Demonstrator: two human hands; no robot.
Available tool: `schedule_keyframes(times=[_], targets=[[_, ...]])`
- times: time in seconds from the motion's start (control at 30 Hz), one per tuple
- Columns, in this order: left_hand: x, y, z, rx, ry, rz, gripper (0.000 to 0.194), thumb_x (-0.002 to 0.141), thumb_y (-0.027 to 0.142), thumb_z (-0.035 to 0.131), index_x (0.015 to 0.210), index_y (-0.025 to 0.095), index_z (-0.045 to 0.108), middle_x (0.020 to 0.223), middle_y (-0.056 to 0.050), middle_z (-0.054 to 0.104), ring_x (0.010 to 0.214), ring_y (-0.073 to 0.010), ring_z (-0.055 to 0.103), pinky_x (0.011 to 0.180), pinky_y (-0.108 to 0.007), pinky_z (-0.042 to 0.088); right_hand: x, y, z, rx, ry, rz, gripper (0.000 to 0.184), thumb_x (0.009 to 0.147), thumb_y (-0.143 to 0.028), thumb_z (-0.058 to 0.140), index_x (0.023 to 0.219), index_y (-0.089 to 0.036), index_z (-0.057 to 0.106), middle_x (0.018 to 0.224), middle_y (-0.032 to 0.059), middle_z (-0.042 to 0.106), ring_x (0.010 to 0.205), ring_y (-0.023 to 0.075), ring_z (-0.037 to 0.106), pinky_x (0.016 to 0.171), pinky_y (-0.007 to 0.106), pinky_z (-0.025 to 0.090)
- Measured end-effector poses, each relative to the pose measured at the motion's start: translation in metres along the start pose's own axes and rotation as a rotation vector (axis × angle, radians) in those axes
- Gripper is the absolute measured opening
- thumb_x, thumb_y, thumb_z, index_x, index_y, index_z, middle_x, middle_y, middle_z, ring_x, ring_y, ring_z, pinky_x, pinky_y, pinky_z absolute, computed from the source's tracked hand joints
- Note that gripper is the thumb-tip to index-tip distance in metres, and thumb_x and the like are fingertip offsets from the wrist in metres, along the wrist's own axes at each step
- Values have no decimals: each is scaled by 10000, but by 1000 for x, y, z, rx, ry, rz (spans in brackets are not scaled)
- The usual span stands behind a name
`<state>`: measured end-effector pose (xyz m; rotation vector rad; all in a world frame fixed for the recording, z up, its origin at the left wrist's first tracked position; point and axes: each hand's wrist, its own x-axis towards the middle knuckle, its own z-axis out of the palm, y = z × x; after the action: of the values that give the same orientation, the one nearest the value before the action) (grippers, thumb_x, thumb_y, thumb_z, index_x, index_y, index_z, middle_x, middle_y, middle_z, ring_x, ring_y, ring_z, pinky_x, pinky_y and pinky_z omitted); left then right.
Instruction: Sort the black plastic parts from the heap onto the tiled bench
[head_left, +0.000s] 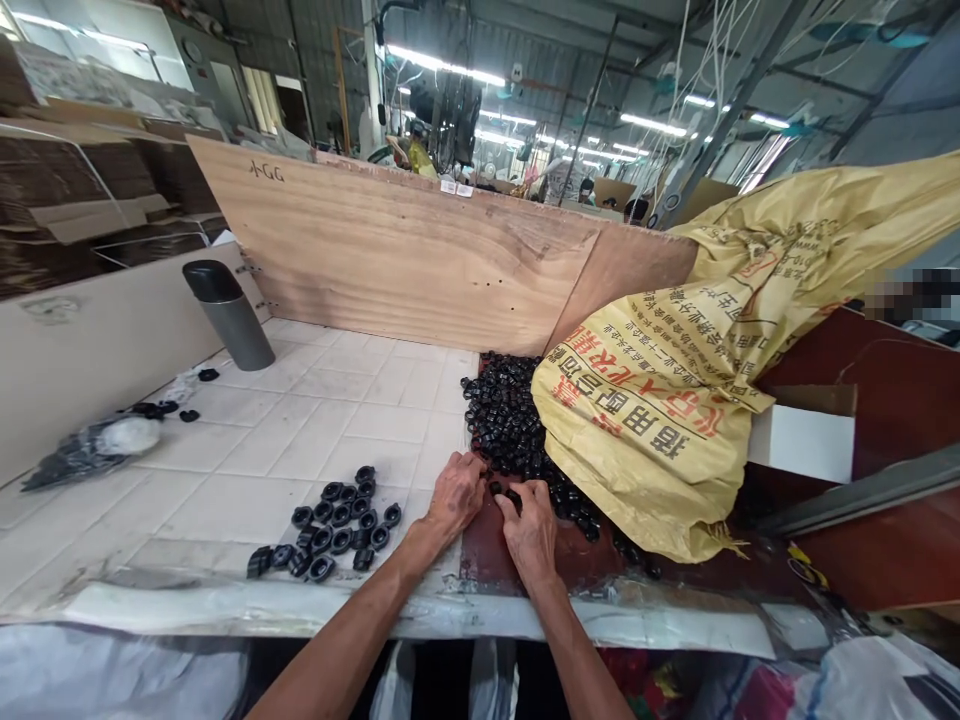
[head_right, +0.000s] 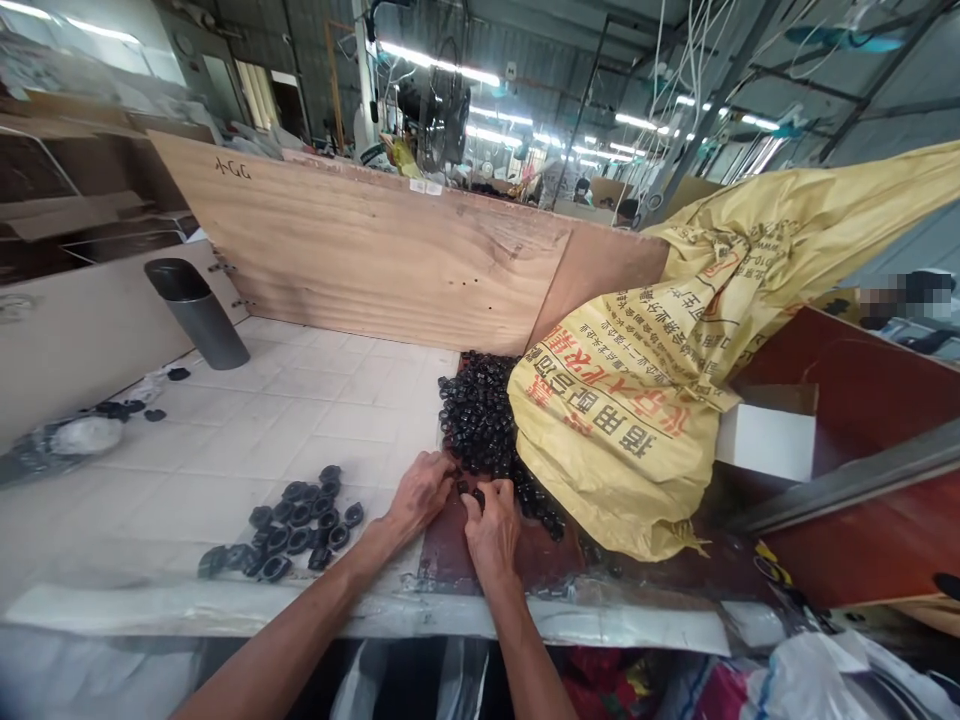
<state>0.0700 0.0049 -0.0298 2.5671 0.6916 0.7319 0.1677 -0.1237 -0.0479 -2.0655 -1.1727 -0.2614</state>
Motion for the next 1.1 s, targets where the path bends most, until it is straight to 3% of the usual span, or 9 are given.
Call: schedule_keyframes(times=[0.23,0.37,0.5,0.6,0.83,0.97,1.1], targets=[[-30,-6,-6,-66,-14,27,90,882,135,547,873,196,613,959,-77,667,973,-252,575,863,-369,510,2,-1,-3,239,-48,20,142,886,-252,643,1016,-200,664,958,59,676,733,186,630,734,334,533],[-33,-4,-10,-200,29,-47,174,901,161,527,1061,210,575,971,-57,684,894,-216,641,797,-339,523,4,-4,-10,457,-89,120,173,882,-316,666,1003,-195,696,967,49,647,613,130,614,601,282,548],[-33,-3,-10,-473,4,-177,234,894,215,562,1127,224,551,826,-1,673,721,-174,652,687,-292,521,3,-7,-17,608,-158,146,263,893,-323,653,1127,-216,707,1142,89,627,817,168,667,709,300,603],[-32,-1,-9,-560,-28,-172,259,852,200,606,1111,206,595,787,3,658,697,-165,634,678,-283,516,2,-8,-18,718,-240,153,296,945,-335,575,1196,-231,693,1208,104,616,907,193,680,764,334,622],[-28,8,-20,-815,-108,-255,236,821,187,641,1057,177,655,851,-27,708,749,-172,670,709,-287,540,3,-6,-12,639,-198,150,214,905,-319,640,1075,-208,708,1085,83,684,885,197,678,767,324,588],[-27,10,-25,-977,-132,-284,248,819,182,636,1067,179,638,989,-51,730,871,-196,724,794,-310,570,5,-7,-12,624,-182,134,180,890,-313,652,1019,-206,717,1041,67,697,866,190,675,762,311,568],[-28,11,-24,-1024,-128,-303,221,819,204,649,1038,173,639,978,-40,721,843,-189,729,777,-301,579,5,-7,-11,617,-185,138,194,898,-325,638,1026,-205,722,1044,77,701,903,205,673,773,323,569]])
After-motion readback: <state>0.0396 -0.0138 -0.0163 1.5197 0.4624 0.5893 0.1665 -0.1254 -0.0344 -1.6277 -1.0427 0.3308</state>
